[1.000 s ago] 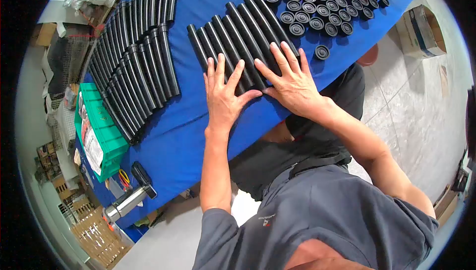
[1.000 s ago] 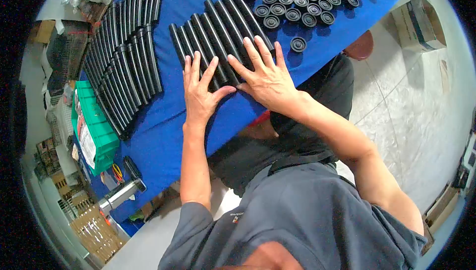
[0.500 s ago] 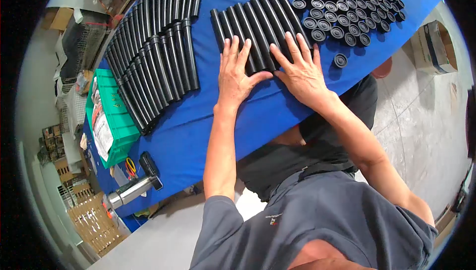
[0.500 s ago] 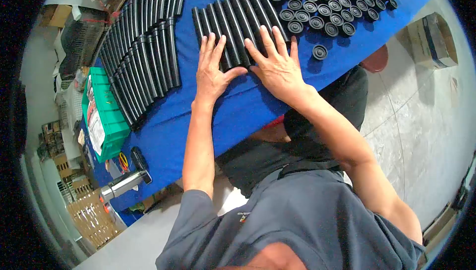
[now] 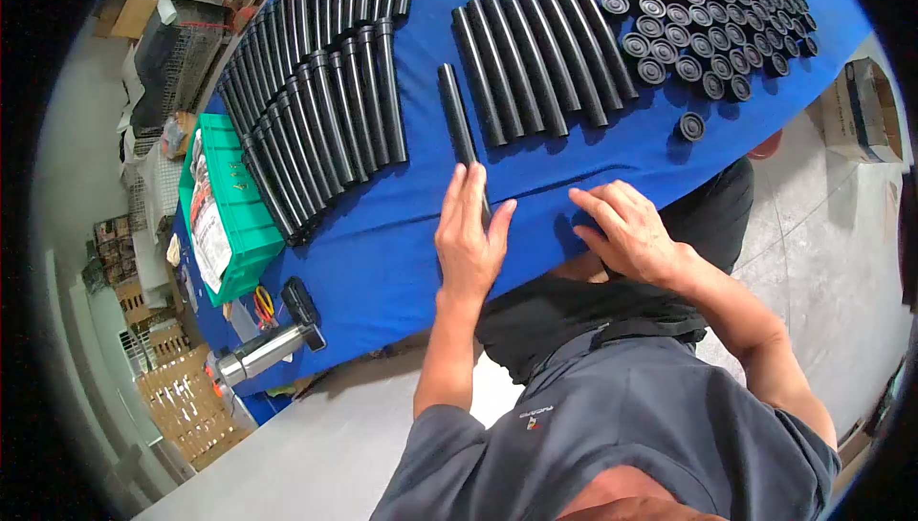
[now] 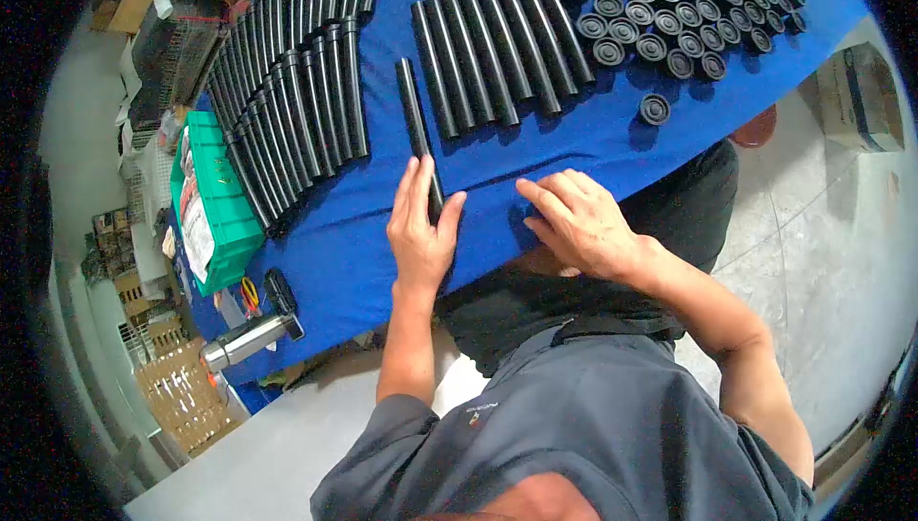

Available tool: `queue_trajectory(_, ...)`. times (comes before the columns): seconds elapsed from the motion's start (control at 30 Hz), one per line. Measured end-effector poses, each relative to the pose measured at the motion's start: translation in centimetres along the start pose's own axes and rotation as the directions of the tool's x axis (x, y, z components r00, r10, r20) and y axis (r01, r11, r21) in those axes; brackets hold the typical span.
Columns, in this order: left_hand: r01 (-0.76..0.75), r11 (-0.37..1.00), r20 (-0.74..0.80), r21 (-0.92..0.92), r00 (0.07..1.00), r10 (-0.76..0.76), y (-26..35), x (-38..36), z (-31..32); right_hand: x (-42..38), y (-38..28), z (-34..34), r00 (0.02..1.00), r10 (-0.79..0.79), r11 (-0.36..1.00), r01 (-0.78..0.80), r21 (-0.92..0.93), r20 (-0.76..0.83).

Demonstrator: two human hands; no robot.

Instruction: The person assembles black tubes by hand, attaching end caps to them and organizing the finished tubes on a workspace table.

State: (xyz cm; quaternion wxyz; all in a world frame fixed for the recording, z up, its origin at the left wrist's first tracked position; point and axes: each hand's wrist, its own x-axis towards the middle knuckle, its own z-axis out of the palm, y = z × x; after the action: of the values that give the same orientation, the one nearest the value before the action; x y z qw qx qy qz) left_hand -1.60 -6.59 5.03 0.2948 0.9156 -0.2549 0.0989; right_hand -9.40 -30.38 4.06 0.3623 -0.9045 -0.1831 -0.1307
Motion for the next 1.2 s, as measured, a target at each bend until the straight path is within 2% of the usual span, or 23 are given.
queue_trajectory(0.03, -0.027, 0.998, -0.023, 0.056, 0.999, 0.028, 0.5, -0.7, -0.6, -0.1, -0.3, 0.3, 1.000, -0.006, 0.999, 0.006, 0.053, 0.014)
queue_trajectory(0.1, 0.099, 0.990, -0.045, -0.103, 0.994, -0.104, 1.0, -2.0, -0.9, 0.0, -1.0, 0.8, 0.999, -0.018, 0.987, 0.011, 0.158, 0.040)
queue_trajectory(0.2, 0.356, 0.889, 0.036, -0.286, 0.932, -0.362, 2.1, -1.7, -1.8, 0.8, -1.4, 1.2, 0.990, -0.101, 0.973, 0.078, 0.217, 0.095)
queue_trajectory(0.3, 0.433, 0.897, 0.081, -0.090, 0.901, -0.427, 1.7, 0.4, -1.0, 1.8, -1.0, 1.1, 0.981, -0.126, 0.964, 0.086, 0.251, 0.149)
queue_trajectory(0.33, 0.396, 0.918, 0.090, 0.024, 0.914, -0.397, 1.4, 1.0, -0.7, 2.3, -0.9, 0.9, 0.979, -0.105, 0.963, 0.056, 0.265, 0.177)
queue_trajectory(0.47, 0.245, 0.957, 0.101, 0.157, 0.960, -0.263, 1.1, 2.3, 1.0, 3.3, -0.1, 1.5, 0.971, 0.089, 0.884, -0.180, 0.431, 0.224)
queue_trajectory(0.5, 0.212, 0.968, 0.089, 0.138, 0.970, -0.225, 1.6, 2.4, 0.8, 3.6, -0.3, 1.3, 0.961, 0.140, 0.858, -0.238, 0.455, 0.240)
queue_trajectory(0.57, 0.167, 0.984, -0.017, -0.054, 0.986, -0.168, 0.8, 1.3, 1.7, 3.6, -0.7, 1.5, 0.971, 0.151, 0.855, -0.223, 0.468, 0.186)
queue_trajectory(0.63, 0.262, 0.949, -0.035, -0.176, 0.962, -0.272, 1.5, -0.3, 1.3, 3.0, -0.5, 1.8, 0.954, 0.173, 0.755, -0.289, 0.589, 0.246)
queue_trajectory(0.67, 0.372, 0.897, -0.009, -0.241, 0.923, -0.385, 2.3, -0.9, 0.6, 2.8, -0.5, 2.0, 0.942, 0.188, 0.696, -0.328, 0.639, 0.279)
queue_trajectory(0.7, 0.474, 0.826, 0.026, -0.305, 0.871, -0.490, 3.3, -1.4, -0.1, 2.8, -0.7, 2.0, 0.956, 0.129, 0.748, -0.269, 0.606, 0.265)
queue_trajectory(0.73, 0.511, 0.805, 0.031, -0.302, 0.849, -0.527, 3.3, -2.1, -0.4, 3.1, -0.7, 1.8, 0.965, 0.071, 0.796, -0.208, 0.568, 0.253)
queue_trajectory(0.77, 0.546, 0.783, 0.037, -0.299, 0.826, -0.562, 3.2, -2.8, -0.7, 3.3, -0.6, 1.6, 0.970, 0.014, 0.838, -0.143, 0.527, 0.242)
queue_trajectory(0.8, 0.500, 0.807, 0.000, -0.315, 0.850, -0.527, 3.0, -3.4, -0.9, 3.7, -0.7, 1.5, 0.956, 0.016, 0.812, -0.184, 0.554, 0.294)
queue_trajectory(0.83, 0.519, 0.791, 0.032, -0.323, 0.842, -0.539, 2.9, -4.1, -1.3, 4.0, -0.7, 1.4, 0.943, -0.006, 0.761, -0.212, 0.614, 0.332)
queue_trajectory(0.9, 0.521, 0.621, 0.051, -0.585, 0.788, -0.613, 3.4, -4.8, -1.6, 4.4, -0.3, 1.0, 0.920, -0.043, 0.645, -0.272, 0.715, 0.389)
queue_trajectory(0.93, 0.560, 0.584, 0.113, -0.587, 0.771, -0.626, 3.5, -5.0, -2.5, 4.3, -0.2, 1.3, 0.916, 0.008, 0.552, -0.338, 0.762, 0.401)
queue_trajectory(1.03, 0.578, 0.603, 0.091, -0.550, 0.759, -0.645, 3.8, -5.1, -2.9, 4.0, -0.2, 2.0, 0.951, -0.086, 0.675, -0.163, 0.719, 0.296)
queue_trajectory(1.07, 0.590, 0.615, 0.110, -0.523, 0.763, -0.637, 3.9, -5.2, -2.9, 4.2, -0.6, 1.6, 0.950, -0.057, 0.562, -0.224, 0.796, 0.308)
queue_trajectory(1.17, 0.640, 0.581, 0.210, -0.503, 0.742, -0.636, 5.0, -5.5, -2.9, 3.6, -0.2, 1.7, 0.907, 0.152, 0.539, -0.409, 0.736, 0.393)
queue_trajectory(1.2, 0.654, 0.534, 0.223, -0.537, 0.720, -0.657, 5.6, -5.3, -2.7, 3.5, 0.1, 1.9, 0.919, 0.162, 0.546, -0.387, 0.743, 0.360)
